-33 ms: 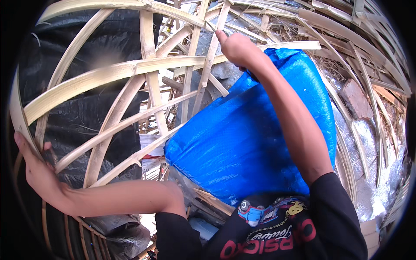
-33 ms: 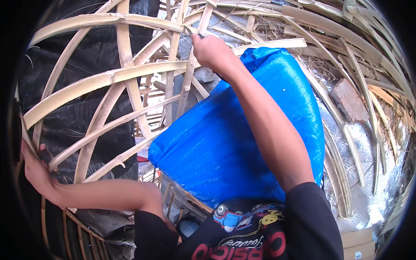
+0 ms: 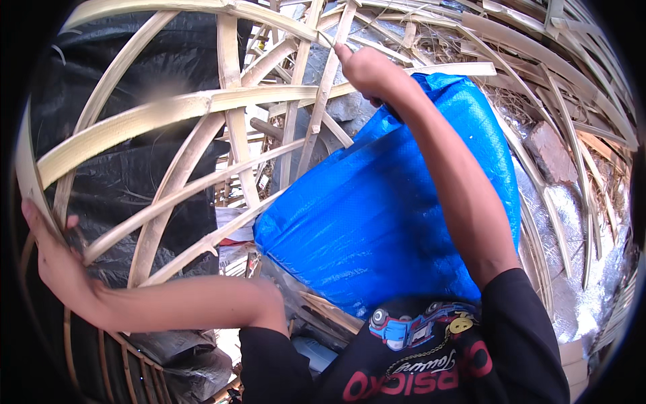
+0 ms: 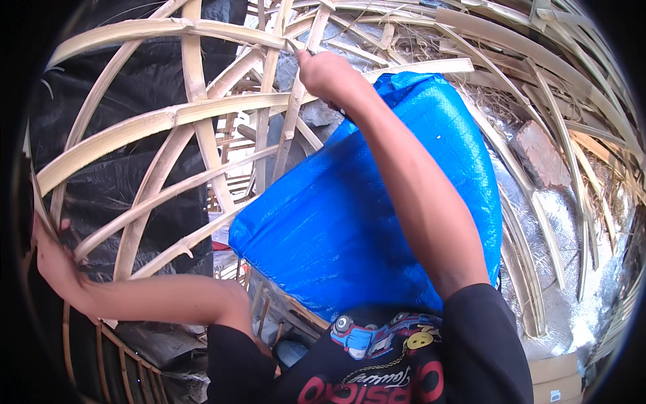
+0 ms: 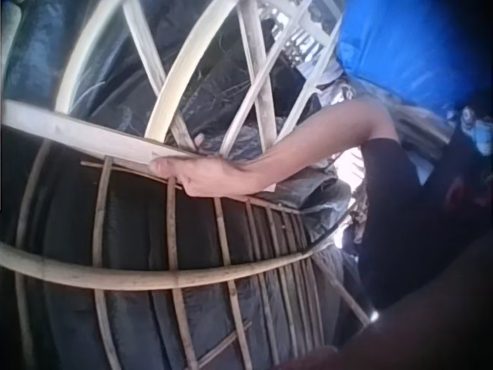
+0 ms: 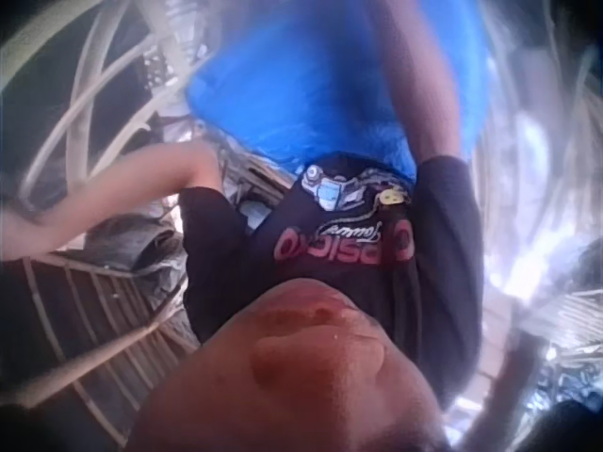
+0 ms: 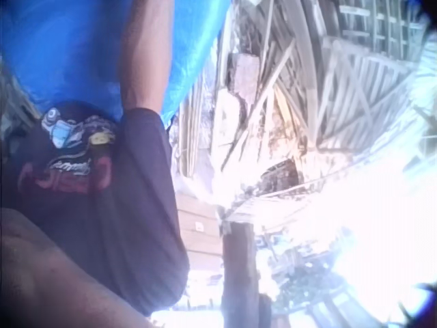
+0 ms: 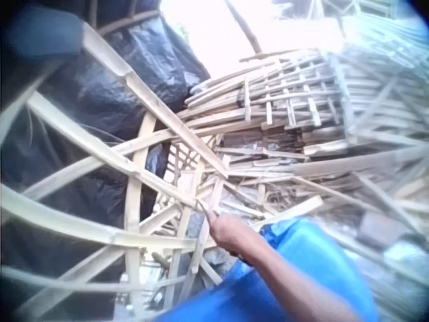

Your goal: The person constructs a wooden lattice frame by hand using thin bamboo strips, positioning the strips into a grid and securing them with a tool.

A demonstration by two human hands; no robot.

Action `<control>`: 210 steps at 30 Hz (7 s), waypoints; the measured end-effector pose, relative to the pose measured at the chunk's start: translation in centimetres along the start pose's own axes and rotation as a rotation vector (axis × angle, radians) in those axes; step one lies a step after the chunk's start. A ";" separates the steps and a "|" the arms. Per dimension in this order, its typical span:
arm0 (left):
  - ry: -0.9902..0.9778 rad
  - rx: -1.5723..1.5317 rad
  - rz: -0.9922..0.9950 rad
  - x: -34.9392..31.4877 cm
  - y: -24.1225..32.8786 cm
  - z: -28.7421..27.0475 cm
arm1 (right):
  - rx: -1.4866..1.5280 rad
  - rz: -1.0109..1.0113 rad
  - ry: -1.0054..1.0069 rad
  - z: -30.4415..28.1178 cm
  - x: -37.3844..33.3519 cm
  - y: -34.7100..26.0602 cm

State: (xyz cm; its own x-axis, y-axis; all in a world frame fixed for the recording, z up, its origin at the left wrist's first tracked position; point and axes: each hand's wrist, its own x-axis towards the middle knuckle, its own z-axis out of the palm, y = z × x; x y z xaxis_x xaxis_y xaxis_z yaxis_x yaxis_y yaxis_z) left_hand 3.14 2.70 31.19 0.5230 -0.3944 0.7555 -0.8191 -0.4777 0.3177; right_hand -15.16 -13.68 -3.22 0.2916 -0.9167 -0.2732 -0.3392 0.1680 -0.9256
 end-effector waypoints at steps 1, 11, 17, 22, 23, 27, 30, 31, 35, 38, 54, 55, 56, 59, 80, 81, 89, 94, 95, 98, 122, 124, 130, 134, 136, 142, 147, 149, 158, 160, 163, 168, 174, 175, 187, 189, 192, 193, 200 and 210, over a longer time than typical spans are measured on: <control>-0.017 0.019 -0.005 0.1 0.3 -0.2 | -0.003 0.054 -0.072 -0.7 0.2 -0.4; -0.045 0.099 -0.030 0.0 -0.2 -0.7 | -0.148 0.105 -0.145 -1.3 1.3 0.4; -0.075 0.114 0.057 2.3 -0.1 0.2 | -0.419 0.199 -0.210 -1.7 1.6 -2.7; -0.083 0.237 0.041 1.0 1.7 -0.3 | -0.783 0.096 0.256 1.6 4.0 0.2; -0.051 0.272 0.066 0.7 1.6 -0.3 | -0.905 0.147 0.114 1.7 4.5 -0.8; -0.059 0.345 0.013 -0.7 2.4 -0.9 | -0.627 0.020 0.153 0.5 4.8 1.3; -0.046 0.377 -0.037 -1.4 2.3 -1.7 | -0.441 -0.010 0.094 -0.6 2.9 -0.3; -0.036 0.367 -0.038 -1.3 1.9 -1.5 | -0.455 0.002 0.067 -0.7 3.0 0.0; -0.039 0.334 -0.075 -1.4 1.1 -1.3 | -0.500 0.010 0.012 -0.8 4.6 1.7; -0.031 0.311 -0.057 -1.5 0.6 -1.1 | -0.478 0.083 -0.133 -1.9 5.2 1.0; -0.044 0.357 -0.060 -1.2 0.6 -1.8 | -0.096 0.090 -0.069 -4.3 1.9 -2.6; -0.040 0.343 -0.092 -1.6 1.0 -1.8 | 0.054 0.049 0.008 -4.4 0.8 -2.4; -0.040 0.337 -0.132 -1.9 0.9 -1.8 | 0.138 0.063 0.058 -3.9 -0.9 -3.1; -0.043 0.309 -0.121 -2.5 1.1 -2.1 | 0.334 0.015 0.050 -1.5 -4.5 -4.3; 0.034 0.205 -0.091 -6.2 4.2 -2.8 | 0.375 -0.419 0.503 5.2 -5.2 -8.5; 0.055 0.230 -0.092 -6.2 4.6 -2.9 | 0.406 -0.400 0.427 5.1 -5.1 -8.0; 0.126 0.071 -0.086 -8.0 5.6 -3.0 | 0.474 -0.507 0.637 6.1 -4.3 -7.9; 0.029 0.011 -0.219 -8.8 6.7 -3.3 | 0.815 -0.539 0.565 6.2 -6.4 -8.2; 0.065 0.040 -0.088 -9.0 7.0 -2.8 | 0.585 -0.561 0.697 5.0 -4.3 -7.2; 0.128 0.105 0.083 -7.6 5.7 -2.7 | 0.416 -0.543 0.679 5.1 -4.4 -8.4; 0.064 0.388 0.048 -2.6 4.3 -1.5 | -0.196 -0.312 0.640 -0.2 -4.8 -7.3; -0.001 0.389 0.005 -2.1 3.9 -1.3 | 0.009 -0.414 0.643 -1.2 -3.8 -6.0; 0.019 0.383 -0.022 -1.9 2.6 -1.4 | 0.749 -0.536 0.425 0.7 -8.3 -9.7; 0.010 0.264 -0.018 -2.3 1.9 -1.0 | 0.713 -0.524 0.422 3.6 -6.9 -10.4; 0.007 0.177 -0.002 -2.4 2.2 -0.8 | 0.445 -0.242 0.370 4.8 -1.7 -7.9; 0.002 0.196 0.000 -2.5 1.2 -0.8 | 0.716 -0.205 0.265 5.6 -2.3 -5.6; 0.058 0.068 0.068 -3.7 1.6 -0.4 | 0.717 -0.521 0.425 4.2 -6.2 -9.5; 0.092 0.017 0.113 -3.9 2.2 -1.3 | 0.582 -0.547 0.472 5.0 -5.7 -9.8; 0.004 0.049 0.075 -1.4 0.8 -0.6 | 0.353 -0.385 0.510 5.6 -3.9 -9.6; 0.066 0.146 0.001 -2.2 1.2 -0.6 | 0.183 -0.436 0.564 5.3 -3.1 -9.1; -0.005 0.304 0.003 -0.6 1.1 -1.0 | -0.051 -0.342 0.599 4.7 -4.5 -9.8; 0.019 0.307 -0.015 -1.1 0.9 -1.0 | -0.001 -0.377 0.613 -0.4 -3.8 -8.4; 0.003 0.242 -0.031 -2.1 1.0 -1.1 | 0.469 -0.670 0.491 0.5 -6.6 -11.0; 0.013 0.218 -0.036 -2.1 1.2 -1.0 | 0.440 -0.713 0.471 1.5 -6.1 -10.8; 0.006 0.379 -0.034 0.1 0.3 -0.2 | -0.081 -0.373 0.561 3.9 -3.2 -10.8; -0.005 0.404 -0.037 0.7 -0.1 0.4 | -0.358 -0.365 0.591 1.8 -2.8 -10.4; -0.008 0.413 -0.052 0.4 0.2 -0.1 | -0.242 -0.335 0.551 -1.4 -2.3 -9.8; -0.003 0.417 -0.060 -0.1 0.4 -0.3 | -0.080 -0.339 0.515 -1.9 -2.8 -10.1; 0.002 0.333 -0.053 -1.6 1.3 -0.5 | 0.306 -0.548 0.417 2.4 -5.9 -11.4; -0.020 0.373 -0.055 -0.4 0.8 -0.2 | -0.121 -0.366 0.519 3.5 -2.2 -9.3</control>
State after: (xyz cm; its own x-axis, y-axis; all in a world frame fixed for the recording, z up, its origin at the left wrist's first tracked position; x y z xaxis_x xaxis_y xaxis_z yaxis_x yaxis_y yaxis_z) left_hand 2.28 2.62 31.26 0.5714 -0.3735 0.7308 -0.6494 -0.7502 0.1244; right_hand -9.56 -11.98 5.05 -0.0528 -0.9680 0.2451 -0.4070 -0.2033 -0.8905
